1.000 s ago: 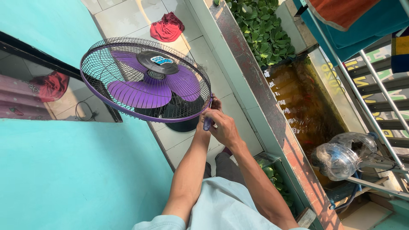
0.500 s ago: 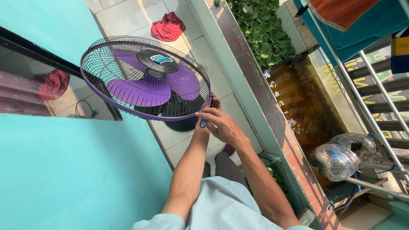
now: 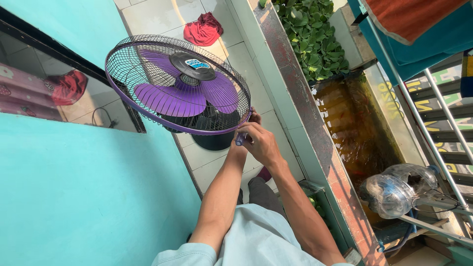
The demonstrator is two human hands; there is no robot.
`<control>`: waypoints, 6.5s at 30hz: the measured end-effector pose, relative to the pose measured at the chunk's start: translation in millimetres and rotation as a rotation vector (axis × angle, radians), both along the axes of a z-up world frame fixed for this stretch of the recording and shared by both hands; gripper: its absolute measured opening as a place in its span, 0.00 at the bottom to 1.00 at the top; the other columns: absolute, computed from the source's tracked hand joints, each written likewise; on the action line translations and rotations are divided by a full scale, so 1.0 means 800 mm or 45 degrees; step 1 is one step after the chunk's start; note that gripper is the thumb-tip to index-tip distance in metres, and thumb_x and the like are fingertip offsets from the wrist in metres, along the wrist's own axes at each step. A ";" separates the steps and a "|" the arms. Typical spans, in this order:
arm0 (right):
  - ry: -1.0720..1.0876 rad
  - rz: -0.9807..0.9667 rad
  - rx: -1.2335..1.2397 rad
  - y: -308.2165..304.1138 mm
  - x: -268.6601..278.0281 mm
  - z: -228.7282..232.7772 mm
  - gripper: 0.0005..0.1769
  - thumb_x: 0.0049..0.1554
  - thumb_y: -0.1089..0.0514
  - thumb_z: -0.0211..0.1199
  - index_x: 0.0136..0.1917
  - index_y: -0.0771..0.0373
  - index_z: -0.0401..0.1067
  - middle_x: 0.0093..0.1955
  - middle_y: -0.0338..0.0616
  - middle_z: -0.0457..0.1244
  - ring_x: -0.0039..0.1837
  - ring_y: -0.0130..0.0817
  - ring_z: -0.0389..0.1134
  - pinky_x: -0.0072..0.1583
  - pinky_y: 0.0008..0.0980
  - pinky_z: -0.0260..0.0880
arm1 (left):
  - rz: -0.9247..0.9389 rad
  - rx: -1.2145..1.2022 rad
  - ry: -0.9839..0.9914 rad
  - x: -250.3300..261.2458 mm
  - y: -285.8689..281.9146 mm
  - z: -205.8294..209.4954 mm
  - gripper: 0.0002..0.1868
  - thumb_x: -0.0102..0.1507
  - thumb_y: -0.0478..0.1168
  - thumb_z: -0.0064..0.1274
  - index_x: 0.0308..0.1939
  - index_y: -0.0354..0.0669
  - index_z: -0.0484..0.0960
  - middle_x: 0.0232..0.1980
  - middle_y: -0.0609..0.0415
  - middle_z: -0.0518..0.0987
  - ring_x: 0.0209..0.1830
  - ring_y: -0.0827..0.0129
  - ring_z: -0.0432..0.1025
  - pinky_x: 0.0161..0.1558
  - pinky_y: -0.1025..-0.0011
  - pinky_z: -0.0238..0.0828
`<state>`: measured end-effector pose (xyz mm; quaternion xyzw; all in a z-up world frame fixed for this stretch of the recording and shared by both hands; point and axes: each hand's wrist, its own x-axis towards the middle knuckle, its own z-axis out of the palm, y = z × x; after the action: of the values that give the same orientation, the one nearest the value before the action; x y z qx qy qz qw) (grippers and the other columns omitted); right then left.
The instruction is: The person assembles a purple standing fan on a tiled balcony. They remove the front grille, attach the fan blades to the motor hub, and then reattach the front grille, securing it with a screwdriver.
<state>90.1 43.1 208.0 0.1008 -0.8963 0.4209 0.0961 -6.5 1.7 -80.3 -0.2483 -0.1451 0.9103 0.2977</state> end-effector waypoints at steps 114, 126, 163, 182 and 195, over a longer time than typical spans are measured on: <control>0.028 0.139 0.193 0.016 -0.002 0.007 0.25 0.47 0.65 0.71 0.60 0.54 0.78 0.60 0.46 0.65 0.55 0.43 0.71 0.53 0.40 0.75 | -0.085 0.457 0.221 0.016 -0.032 0.011 0.26 0.77 0.47 0.29 0.66 0.25 0.65 0.58 0.33 0.73 0.61 0.49 0.70 0.59 0.64 0.75; 0.024 0.097 0.099 0.011 -0.004 0.024 0.29 0.48 0.68 0.69 0.63 0.56 0.75 0.57 0.44 0.66 0.51 0.42 0.71 0.50 0.39 0.75 | -0.016 0.117 0.536 0.013 -0.025 0.018 0.27 0.72 0.47 0.30 0.68 0.28 0.61 0.59 0.41 0.74 0.62 0.58 0.70 0.68 0.66 0.69; -0.152 0.161 0.045 0.018 -0.002 0.017 0.21 0.53 0.62 0.70 0.61 0.55 0.75 0.63 0.38 0.69 0.58 0.37 0.72 0.60 0.37 0.75 | 0.218 0.384 0.762 0.025 0.008 0.079 0.35 0.68 0.56 0.45 0.72 0.36 0.65 0.65 0.47 0.74 0.68 0.59 0.68 0.73 0.65 0.56; -0.083 0.284 0.136 0.018 0.001 0.032 0.27 0.53 0.67 0.67 0.66 0.58 0.73 0.59 0.44 0.68 0.60 0.45 0.69 0.60 0.44 0.70 | 0.253 0.524 0.906 0.004 0.016 0.083 0.36 0.66 0.57 0.49 0.69 0.35 0.66 0.67 0.50 0.73 0.71 0.64 0.62 0.73 0.68 0.55; 0.039 0.228 0.092 0.015 -0.001 0.018 0.24 0.51 0.66 0.68 0.61 0.57 0.75 0.59 0.46 0.65 0.56 0.45 0.69 0.58 0.41 0.72 | 0.314 0.128 0.934 0.001 0.012 0.026 0.16 0.73 0.48 0.43 0.58 0.43 0.73 0.61 0.55 0.75 0.69 0.61 0.63 0.73 0.58 0.54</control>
<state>89.4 55.5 222.2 0.1904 -0.8968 0.3937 0.0679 -5.4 11.1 -59.9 0.1277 -0.1022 0.9593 0.2300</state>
